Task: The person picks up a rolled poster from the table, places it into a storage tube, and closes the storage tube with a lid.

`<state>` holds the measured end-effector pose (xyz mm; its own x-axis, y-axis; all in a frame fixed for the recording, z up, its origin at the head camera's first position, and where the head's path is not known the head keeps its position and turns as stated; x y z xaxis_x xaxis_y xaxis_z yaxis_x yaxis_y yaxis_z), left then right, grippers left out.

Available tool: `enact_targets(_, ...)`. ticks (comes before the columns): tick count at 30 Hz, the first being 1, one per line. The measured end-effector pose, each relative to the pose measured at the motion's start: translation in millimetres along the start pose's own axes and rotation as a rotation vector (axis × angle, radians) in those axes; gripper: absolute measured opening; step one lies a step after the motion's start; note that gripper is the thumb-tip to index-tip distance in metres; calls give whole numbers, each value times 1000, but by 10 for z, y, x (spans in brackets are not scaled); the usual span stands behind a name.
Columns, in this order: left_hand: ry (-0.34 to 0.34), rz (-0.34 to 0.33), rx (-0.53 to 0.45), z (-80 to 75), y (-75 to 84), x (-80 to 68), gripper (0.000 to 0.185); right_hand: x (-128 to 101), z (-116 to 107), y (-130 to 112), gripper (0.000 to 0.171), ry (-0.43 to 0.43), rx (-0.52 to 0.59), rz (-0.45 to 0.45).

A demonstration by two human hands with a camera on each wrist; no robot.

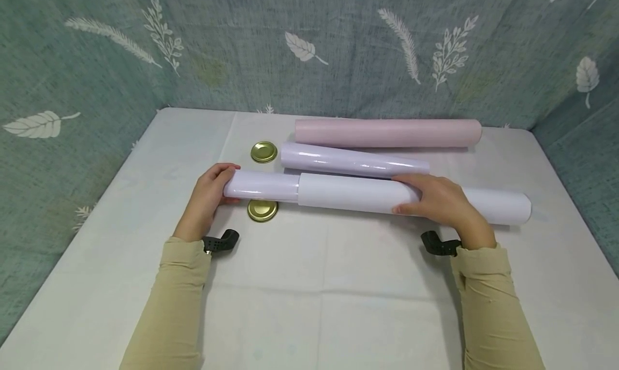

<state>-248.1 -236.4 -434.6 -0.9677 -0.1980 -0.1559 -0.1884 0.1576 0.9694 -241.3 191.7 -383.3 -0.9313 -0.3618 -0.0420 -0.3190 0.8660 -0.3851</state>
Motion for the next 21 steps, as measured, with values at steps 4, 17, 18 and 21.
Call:
enact_targets(4, 1, 0, 22, 8, 11, -5, 49, -6, -1, 6, 74, 13, 8, -12)
enact_targets(17, 13, -17, 16, -10, -45, 7, 49, 3, 15, 11, 76, -1, 4, -15)
enact_targets(18, 13, -13, 13, -7, -48, 14, 49, 3, 11, 14, 76, -2, 1, -13)
enact_targets(21, 15, 2, 9, -4, -59, 39, 50, 6, 8, 22, 76, -9, 0, -7)
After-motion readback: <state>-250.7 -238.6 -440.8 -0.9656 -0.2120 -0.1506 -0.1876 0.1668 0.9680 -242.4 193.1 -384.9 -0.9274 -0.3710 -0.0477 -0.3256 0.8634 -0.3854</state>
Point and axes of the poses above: each hand's wrist, its own x-axis towards the middle knuckle, its own z-axis out of the palm, y = z × x, the point moved 9 cm from there along x, towards the middle knuckle, and after that the axes turned 4 degrees about y, right-handed, at the moved point
